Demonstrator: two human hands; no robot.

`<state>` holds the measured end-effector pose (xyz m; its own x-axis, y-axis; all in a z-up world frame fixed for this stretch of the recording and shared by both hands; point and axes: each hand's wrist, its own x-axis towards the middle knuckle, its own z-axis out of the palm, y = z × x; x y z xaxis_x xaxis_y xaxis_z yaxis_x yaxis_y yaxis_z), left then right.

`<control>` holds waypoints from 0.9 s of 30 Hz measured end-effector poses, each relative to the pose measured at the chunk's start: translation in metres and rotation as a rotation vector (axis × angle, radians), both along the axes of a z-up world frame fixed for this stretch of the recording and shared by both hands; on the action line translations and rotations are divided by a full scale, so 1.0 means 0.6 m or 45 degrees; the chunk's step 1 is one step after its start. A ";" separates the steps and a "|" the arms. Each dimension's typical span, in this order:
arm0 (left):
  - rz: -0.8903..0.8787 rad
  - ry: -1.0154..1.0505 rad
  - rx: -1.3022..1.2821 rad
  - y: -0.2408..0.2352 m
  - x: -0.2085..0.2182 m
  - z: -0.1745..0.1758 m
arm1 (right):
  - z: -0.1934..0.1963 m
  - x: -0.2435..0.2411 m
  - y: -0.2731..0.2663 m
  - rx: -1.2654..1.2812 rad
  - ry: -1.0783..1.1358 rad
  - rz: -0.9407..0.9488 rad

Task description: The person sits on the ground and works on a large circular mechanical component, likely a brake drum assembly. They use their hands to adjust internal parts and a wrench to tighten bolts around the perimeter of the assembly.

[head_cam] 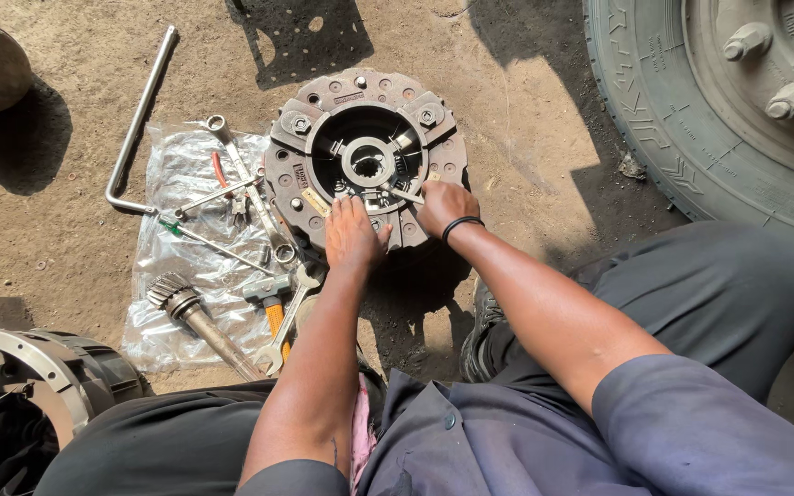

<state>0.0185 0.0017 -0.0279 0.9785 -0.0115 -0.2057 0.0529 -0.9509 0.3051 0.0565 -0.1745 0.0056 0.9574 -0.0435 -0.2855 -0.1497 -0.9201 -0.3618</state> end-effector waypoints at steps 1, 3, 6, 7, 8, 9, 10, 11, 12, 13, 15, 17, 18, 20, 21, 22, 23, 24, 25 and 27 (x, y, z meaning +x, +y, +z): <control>-0.010 -0.028 -0.017 -0.003 0.004 -0.011 | -0.004 -0.012 -0.001 0.012 -0.083 -0.013; -0.020 -0.068 -0.015 -0.010 0.015 -0.033 | -0.008 -0.021 0.002 -0.017 -0.077 -0.007; -0.003 -0.047 0.036 -0.023 0.020 -0.051 | -0.010 -0.019 0.007 0.004 -0.044 -0.031; 0.027 -0.026 0.037 -0.030 0.022 -0.051 | -0.009 -0.017 0.005 0.020 -0.034 -0.048; 0.053 -0.005 0.040 -0.037 0.024 -0.049 | -0.006 -0.014 0.001 0.047 -0.018 -0.052; 0.055 0.031 0.051 -0.043 0.024 -0.046 | 0.001 -0.008 -0.005 0.074 -0.003 -0.056; 0.062 0.063 0.066 -0.046 0.027 -0.041 | 0.012 0.003 -0.009 0.105 0.010 -0.056; 0.069 0.096 0.081 -0.048 0.031 -0.037 | 0.027 0.016 -0.017 0.062 0.055 -0.003; 0.068 0.077 0.070 -0.047 0.030 -0.036 | 0.045 0.027 -0.027 0.021 0.105 0.056; 0.067 0.057 0.060 -0.046 0.029 -0.036 | 0.065 0.037 -0.033 -0.020 0.155 0.116; 0.056 0.027 0.044 -0.043 0.025 -0.038 | 0.106 0.050 -0.043 -0.087 0.158 0.159; 0.039 0.003 0.034 -0.041 0.019 -0.039 | 0.140 0.063 -0.043 -0.070 0.245 0.135; 0.030 0.009 0.030 -0.039 0.017 -0.038 | 0.147 0.069 -0.036 -0.058 0.286 0.123; 0.008 0.018 0.023 -0.035 0.016 -0.034 | 0.134 0.070 -0.009 0.004 0.093 0.069; -0.007 0.022 0.014 -0.032 0.016 -0.033 | 0.119 0.071 0.002 0.035 -0.004 0.042; -0.020 0.026 0.004 -0.029 0.015 -0.032 | 0.100 0.071 0.013 0.044 -0.016 0.016; -0.033 0.030 -0.005 -0.025 0.015 -0.031 | 0.078 0.071 0.024 0.052 -0.027 -0.009; -0.051 0.038 0.002 -0.022 0.016 -0.030 | 0.056 0.072 0.031 0.062 -0.038 -0.033; -0.070 0.046 0.008 -0.018 0.018 -0.029 | 0.034 0.075 0.033 0.155 -0.051 -0.090; -0.087 0.090 0.047 -0.013 0.016 -0.026 | -0.009 0.077 0.033 0.338 -0.070 -0.209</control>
<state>0.0279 -0.0061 -0.0434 0.9588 -0.0685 -0.2758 0.0081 -0.9636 0.2673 0.1027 -0.1548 0.0004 0.9580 -0.1295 -0.2557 -0.2620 -0.7575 -0.5979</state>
